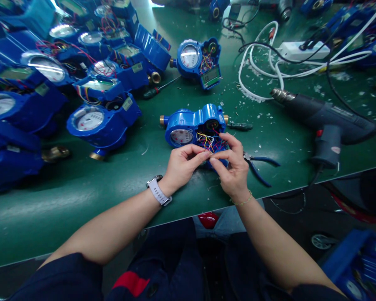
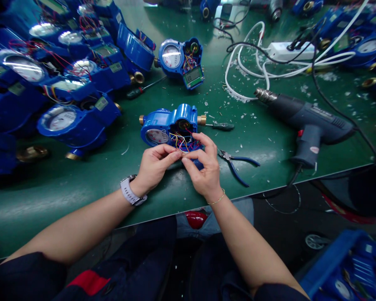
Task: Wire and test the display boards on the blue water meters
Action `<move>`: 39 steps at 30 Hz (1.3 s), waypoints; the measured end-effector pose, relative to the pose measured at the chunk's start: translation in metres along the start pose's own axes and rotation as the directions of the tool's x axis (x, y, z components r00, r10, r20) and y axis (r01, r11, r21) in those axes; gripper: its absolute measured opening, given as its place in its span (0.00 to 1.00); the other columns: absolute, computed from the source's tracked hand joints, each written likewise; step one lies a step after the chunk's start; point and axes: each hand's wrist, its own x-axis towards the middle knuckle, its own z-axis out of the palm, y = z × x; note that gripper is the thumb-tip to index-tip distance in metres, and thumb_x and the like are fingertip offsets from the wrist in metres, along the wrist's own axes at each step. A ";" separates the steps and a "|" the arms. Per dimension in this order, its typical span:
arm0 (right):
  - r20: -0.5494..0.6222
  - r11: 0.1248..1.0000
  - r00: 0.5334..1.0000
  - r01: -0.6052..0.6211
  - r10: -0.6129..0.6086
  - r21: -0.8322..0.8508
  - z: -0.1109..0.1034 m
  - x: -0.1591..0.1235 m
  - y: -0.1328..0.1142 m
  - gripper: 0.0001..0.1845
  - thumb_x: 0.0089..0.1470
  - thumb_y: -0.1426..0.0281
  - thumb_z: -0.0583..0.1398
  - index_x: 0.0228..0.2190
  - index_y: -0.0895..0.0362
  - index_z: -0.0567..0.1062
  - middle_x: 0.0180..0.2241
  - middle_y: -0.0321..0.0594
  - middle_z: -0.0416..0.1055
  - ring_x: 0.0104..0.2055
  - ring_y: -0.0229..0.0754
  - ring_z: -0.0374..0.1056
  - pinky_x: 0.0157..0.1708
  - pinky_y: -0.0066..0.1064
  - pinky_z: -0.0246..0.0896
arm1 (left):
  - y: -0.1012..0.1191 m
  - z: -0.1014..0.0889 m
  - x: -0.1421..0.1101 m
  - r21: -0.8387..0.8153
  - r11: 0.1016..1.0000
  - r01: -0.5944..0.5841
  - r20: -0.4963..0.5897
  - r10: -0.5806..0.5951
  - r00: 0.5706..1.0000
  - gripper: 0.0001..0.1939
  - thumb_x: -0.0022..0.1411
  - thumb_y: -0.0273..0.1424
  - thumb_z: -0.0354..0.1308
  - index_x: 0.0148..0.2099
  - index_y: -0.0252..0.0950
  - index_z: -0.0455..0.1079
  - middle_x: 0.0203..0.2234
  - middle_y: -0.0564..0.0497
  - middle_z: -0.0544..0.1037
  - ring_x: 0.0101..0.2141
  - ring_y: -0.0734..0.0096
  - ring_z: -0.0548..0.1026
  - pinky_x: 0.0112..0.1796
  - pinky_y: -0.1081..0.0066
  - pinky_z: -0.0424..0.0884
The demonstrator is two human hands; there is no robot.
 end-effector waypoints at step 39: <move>0.020 0.985 0.990 0.138 -0.137 -0.102 0.002 0.003 -0.003 0.01 0.58 0.71 0.59 0.33 0.53 0.70 0.57 0.41 0.65 0.61 0.52 0.59 0.59 0.52 0.54 | -0.002 -0.001 0.002 -0.070 0.997 0.042 0.002 -0.042 0.999 0.17 0.49 0.44 0.70 0.31 0.35 0.75 0.26 0.52 0.80 0.27 0.75 0.75 0.33 0.72 0.72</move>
